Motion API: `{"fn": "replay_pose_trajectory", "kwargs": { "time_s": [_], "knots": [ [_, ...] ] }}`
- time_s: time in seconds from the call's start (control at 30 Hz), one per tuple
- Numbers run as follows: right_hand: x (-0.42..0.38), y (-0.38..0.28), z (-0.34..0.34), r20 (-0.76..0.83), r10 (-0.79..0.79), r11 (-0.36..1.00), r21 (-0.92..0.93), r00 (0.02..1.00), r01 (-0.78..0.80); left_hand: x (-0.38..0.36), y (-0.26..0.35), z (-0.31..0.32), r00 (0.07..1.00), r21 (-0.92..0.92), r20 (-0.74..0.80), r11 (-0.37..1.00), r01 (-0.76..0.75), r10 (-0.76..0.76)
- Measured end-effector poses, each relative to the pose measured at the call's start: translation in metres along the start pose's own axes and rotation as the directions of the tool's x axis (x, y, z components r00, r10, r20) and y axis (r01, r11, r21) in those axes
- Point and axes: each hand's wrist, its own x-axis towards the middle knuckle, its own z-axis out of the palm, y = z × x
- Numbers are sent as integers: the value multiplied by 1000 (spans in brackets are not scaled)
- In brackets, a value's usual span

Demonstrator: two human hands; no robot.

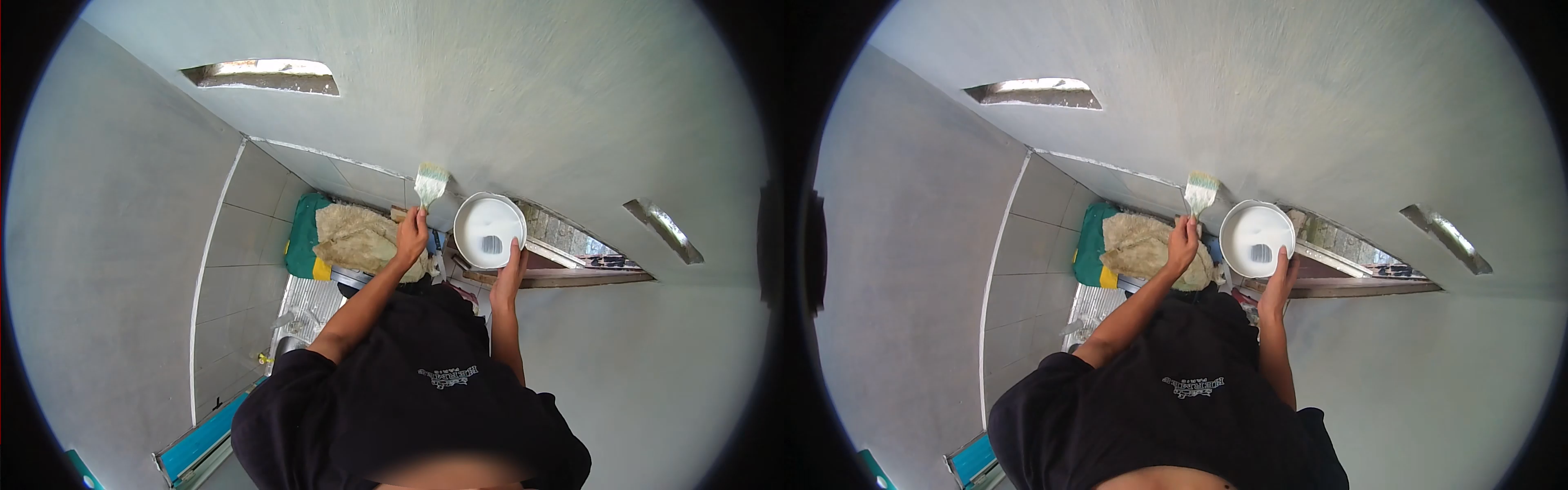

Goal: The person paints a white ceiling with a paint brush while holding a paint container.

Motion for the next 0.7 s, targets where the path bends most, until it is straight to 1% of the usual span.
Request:
{"fn": "replay_pose_trajectory", "kwargs": {
  "time_s": [0.03,0.07,0.1,0.17,0.2,0.23,0.3,0.33,0.37,0.43,0.47,0.5,0.53,0.57,0.6,0.63,0.67,0.7],
  "knots": [
    [-3,-2,2,-5,6,1000,1,1000,-6,-5,-17,2,1000,40,-14,999,29,-28],
    [-4,-4,2,-11,13,1000,2,1000,-13,-7,-21,1,998,80,-30,995,58,-56],
    [-4,-3,1,-12,13,1000,1,1000,-13,-6,-26,0,998,79,-28,995,59,-57],
    [-3,-1,-1,-13,8,1000,-17,1000,-8,3,-32,-2,986,67,-81,986,154,-149],
    [-3,0,-1,-16,10,1000,-18,1000,-10,14,-28,-8,961,106,-49,955,276,-273],
    [-4,0,-2,-7,11,1000,-13,1000,-11,22,-23,-13,960,107,-47,954,281,-277],
    [-2,4,-4,6,13,1000,-5,1000,-13,37,-4,-26,940,65,17,939,338,-339],
    [1,8,-9,40,37,999,-18,999,-36,39,10,-32,952,71,14,950,306,-307],
    [3,11,-11,74,58,998,-29,996,-56,40,33,-43,952,72,15,950,304,-306],
    [-2,5,-3,74,57,998,5,996,-57,36,83,-66,940,-66,101,940,334,-326],
    [-4,4,1,75,55,998,34,996,-57,33,102,-76,939,-61,105,940,336,-328],
    [-4,5,2,70,58,998,36,996,-60,30,119,-85,957,-133,106,950,282,-269],
    [-3,6,3,101,68,995,59,993,-74,28,137,-94,972,-205,104,952,227,-210],
    [-4,7,3,129,79,993,80,988,-90,26,158,-105,970,-201,110,951,233,-214],
    [-5,9,4,121,86,992,81,989,-96,24,180,-117,987,-85,90,987,138,-130],
    [-7,9,6,152,105,988,94,983,-120,23,196,-127,996,33,82,999,38,-41],
    [-7,8,9,184,120,984,109,976,-141,22,205,-134,995,35,89,999,39,-42],
    [-7,8,11,217,132,979,123,967,-161,21,213,-141,995,16,99,1000,8,-9]
  ]
}}
